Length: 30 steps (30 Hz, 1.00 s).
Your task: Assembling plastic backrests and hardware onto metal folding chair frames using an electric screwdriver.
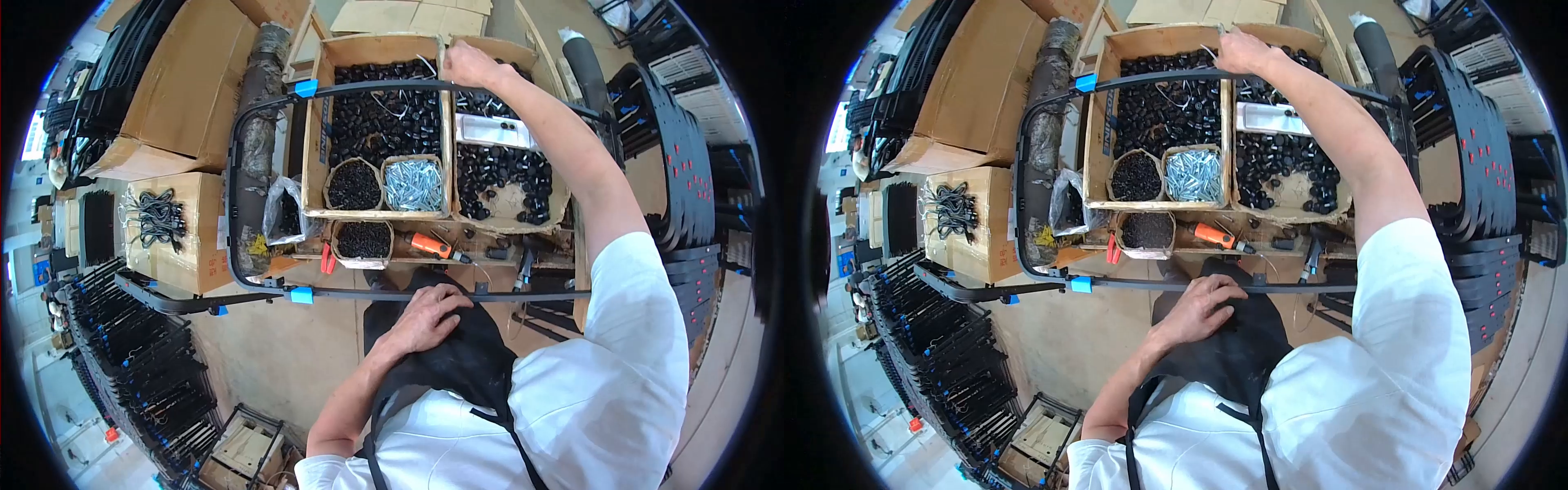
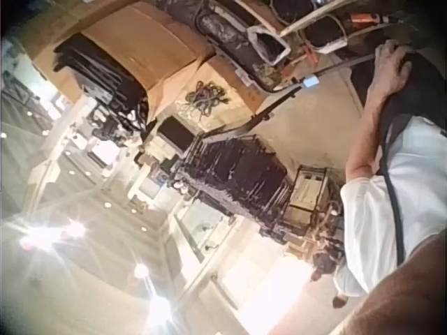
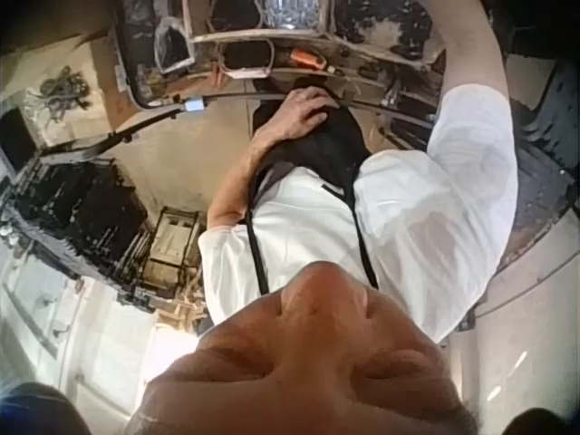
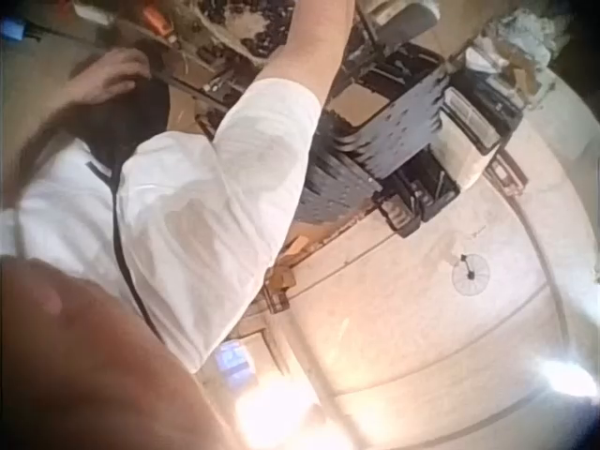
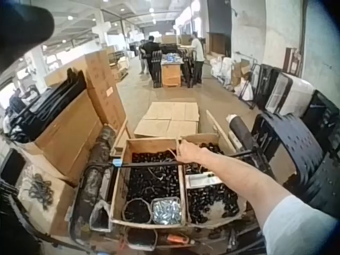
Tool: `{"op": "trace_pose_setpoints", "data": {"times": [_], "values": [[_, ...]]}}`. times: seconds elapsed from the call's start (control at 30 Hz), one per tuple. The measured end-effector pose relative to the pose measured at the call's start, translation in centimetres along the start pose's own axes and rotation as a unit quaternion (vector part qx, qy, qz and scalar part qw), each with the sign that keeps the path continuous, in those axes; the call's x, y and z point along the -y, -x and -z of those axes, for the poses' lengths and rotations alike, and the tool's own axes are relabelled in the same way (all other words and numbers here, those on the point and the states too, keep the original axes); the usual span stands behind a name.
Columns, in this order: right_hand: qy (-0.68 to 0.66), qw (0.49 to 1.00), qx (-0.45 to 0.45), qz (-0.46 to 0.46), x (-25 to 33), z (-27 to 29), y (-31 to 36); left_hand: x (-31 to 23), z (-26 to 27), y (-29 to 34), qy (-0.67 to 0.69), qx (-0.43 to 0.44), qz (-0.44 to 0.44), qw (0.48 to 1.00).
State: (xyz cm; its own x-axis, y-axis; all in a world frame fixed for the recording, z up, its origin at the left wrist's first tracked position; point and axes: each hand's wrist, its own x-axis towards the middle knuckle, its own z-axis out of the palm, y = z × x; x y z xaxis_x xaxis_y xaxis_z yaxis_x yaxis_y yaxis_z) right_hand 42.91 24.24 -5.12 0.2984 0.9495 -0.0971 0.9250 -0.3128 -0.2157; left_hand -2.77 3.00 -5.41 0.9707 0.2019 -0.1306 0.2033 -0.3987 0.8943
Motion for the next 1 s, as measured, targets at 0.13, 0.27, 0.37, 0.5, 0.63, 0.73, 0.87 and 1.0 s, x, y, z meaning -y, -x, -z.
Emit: {"op": "trace_pose_setpoints", "data": {"times": [0.13,0.27,0.37,0.5,0.63,0.73,0.87,1.0], "values": [[0.035,0.997,0.048,0.058,-0.3,1.2,0.3,0.4,-0.4,-0.3,0.025,0.002,0.011,1.0],[0.09,0.995,0.042,0.011,0.4,2.1,1.1,-0.3,-0.5,-0.8,0.036,-0.03,0.042,0.998],[0.105,0.992,0.059,-0.037,2.2,3.5,1.4,0.0,-0.1,-0.6,-0.004,-0.009,0.066,0.998],[0.128,0.987,0.096,-0.034,2.0,4.4,1.7,-1.5,1.1,-0.7,-0.095,0.025,0.061,0.993],[0.125,0.989,0.075,-0.035,2.7,4.0,1.3,-0.6,0.0,-0.9,0.015,0.01,0.082,0.996],[0.146,0.987,0.069,-0.024,2.3,4.1,1.2,0.0,-0.9,-1.4,-0.037,0.006,0.059,0.998],[0.163,0.986,0.031,-0.02,-0.1,1.9,0.8,-0.5,-0.7,-1.9,-0.042,0.032,0.048,0.997],[0.18,0.983,0.018,-0.025,4.2,4.2,1.6,-0.3,-0.3,-0.7,0.059,-0.041,0.112,0.991]]}}
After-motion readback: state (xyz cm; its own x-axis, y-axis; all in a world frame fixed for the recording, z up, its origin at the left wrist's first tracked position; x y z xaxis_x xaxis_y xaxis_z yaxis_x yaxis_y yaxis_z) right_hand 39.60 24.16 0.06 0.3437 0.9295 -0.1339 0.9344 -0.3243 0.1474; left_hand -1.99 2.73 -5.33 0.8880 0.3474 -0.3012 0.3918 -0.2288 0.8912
